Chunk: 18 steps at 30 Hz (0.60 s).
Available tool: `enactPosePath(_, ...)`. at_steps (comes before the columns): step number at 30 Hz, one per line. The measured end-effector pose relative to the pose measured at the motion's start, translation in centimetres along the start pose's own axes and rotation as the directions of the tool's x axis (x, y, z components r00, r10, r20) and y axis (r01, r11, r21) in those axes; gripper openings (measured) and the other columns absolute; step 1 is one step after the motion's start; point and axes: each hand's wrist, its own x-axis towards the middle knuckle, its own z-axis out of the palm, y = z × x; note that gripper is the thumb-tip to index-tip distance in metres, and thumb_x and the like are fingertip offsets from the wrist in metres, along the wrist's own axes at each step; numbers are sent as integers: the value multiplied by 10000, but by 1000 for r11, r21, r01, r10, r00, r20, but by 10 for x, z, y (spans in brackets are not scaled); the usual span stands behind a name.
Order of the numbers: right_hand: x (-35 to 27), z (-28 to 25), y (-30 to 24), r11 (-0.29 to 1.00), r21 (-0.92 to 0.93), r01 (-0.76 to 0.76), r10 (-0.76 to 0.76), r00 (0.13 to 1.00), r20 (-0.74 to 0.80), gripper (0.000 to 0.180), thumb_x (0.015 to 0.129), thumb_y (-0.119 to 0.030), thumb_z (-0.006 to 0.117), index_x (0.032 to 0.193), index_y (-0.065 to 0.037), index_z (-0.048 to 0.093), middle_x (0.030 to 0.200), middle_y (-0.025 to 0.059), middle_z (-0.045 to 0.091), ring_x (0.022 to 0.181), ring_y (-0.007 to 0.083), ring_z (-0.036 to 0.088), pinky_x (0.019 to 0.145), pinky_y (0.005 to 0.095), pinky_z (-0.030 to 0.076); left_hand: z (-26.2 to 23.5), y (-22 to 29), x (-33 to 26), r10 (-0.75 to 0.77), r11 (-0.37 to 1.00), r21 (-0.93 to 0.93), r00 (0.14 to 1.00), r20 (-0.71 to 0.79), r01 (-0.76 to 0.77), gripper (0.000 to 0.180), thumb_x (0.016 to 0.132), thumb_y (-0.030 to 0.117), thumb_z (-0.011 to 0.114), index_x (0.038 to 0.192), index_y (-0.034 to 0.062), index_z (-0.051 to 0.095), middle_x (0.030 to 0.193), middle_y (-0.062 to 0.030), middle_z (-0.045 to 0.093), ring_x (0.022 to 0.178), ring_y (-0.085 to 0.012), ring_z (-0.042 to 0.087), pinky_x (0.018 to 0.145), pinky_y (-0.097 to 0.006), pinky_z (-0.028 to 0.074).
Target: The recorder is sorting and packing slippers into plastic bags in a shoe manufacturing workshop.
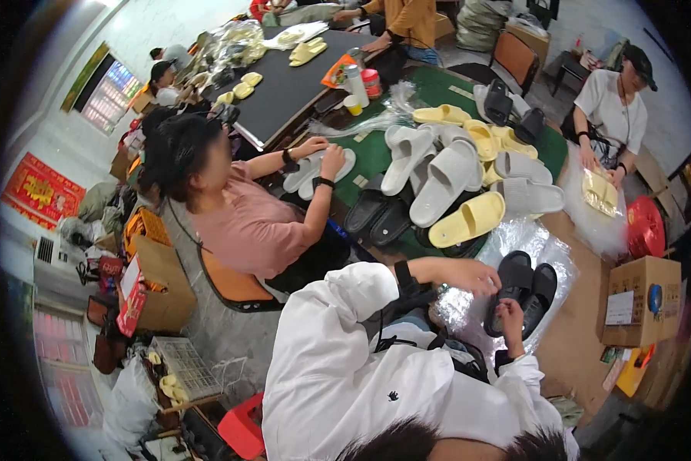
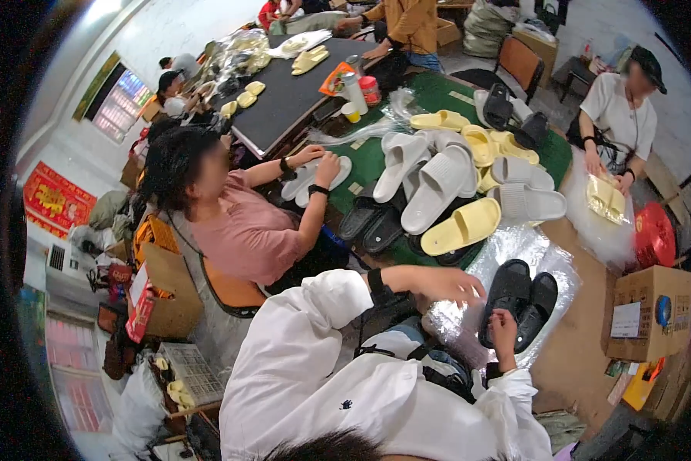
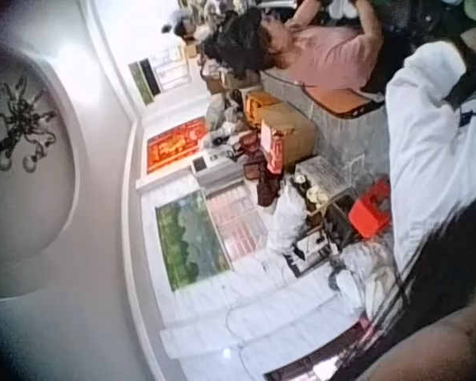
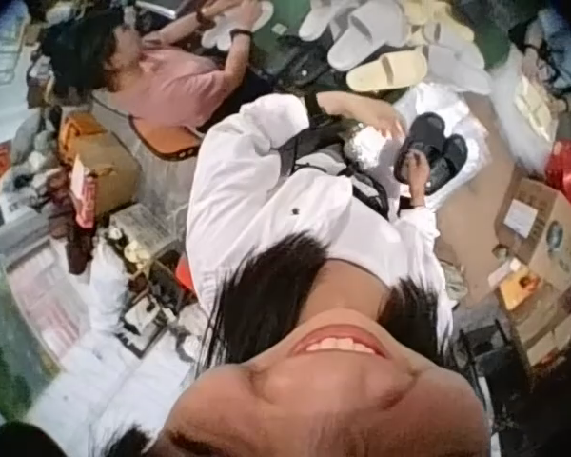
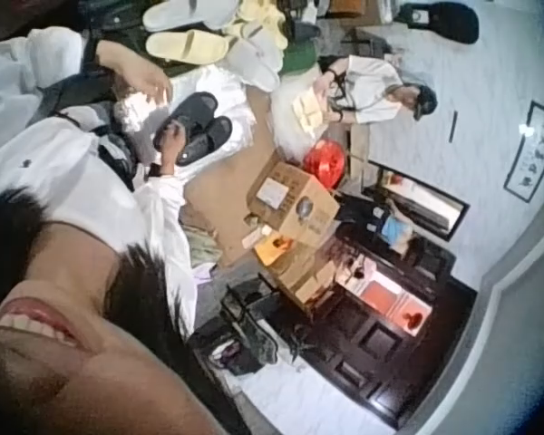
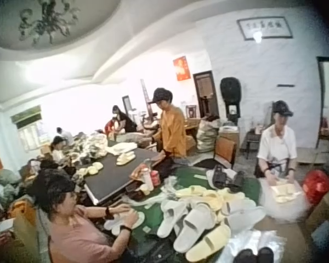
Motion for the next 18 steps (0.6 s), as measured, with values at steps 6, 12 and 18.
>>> enactPosePath(6, 15, -1, -3, 965, 199, 172, -181, 983, 25, 149, 811, -120, 522, 899, -16, 582, 731, 64, 592, 672, 137, 563, 620, 251, 450, 58, 90, -59, 356, 934, 94, 926, -127, -346, 276, 867, 170, 500, 1103, 26, 496, 925, -108, 568, 832, -147, 535, 745, -285, 435)
enactPosePath(12, 10, -3, -14, 941, -242, 238, -251, 968, -25, 301, 735, -276, 590, 904, -27, 599, 822, 104, 617, 774, 272, 578, 723, 412, 409, 85, 173, -96, 807, 590, 255, 569, -158, -766, 344, 846, 115, 514, 1170, 22, 446, 1080, -162, 523, 947, -246, 519, 789, -332, 420)
enactPosePath(18, -23, 26, -22, 949, -301, 92, -105, 994, -28, 191, 773, -164, 522, 902, -43, 594, 829, 161, 612, 773, 298, 598, 676, 348, 464, 160, 216, -56, 942, -12, -56, 7, -335, -998, 389, 895, 368, 423, 1019, 34, 581, 915, -209, 564, 713, -287, 564, 611, -324, 437)
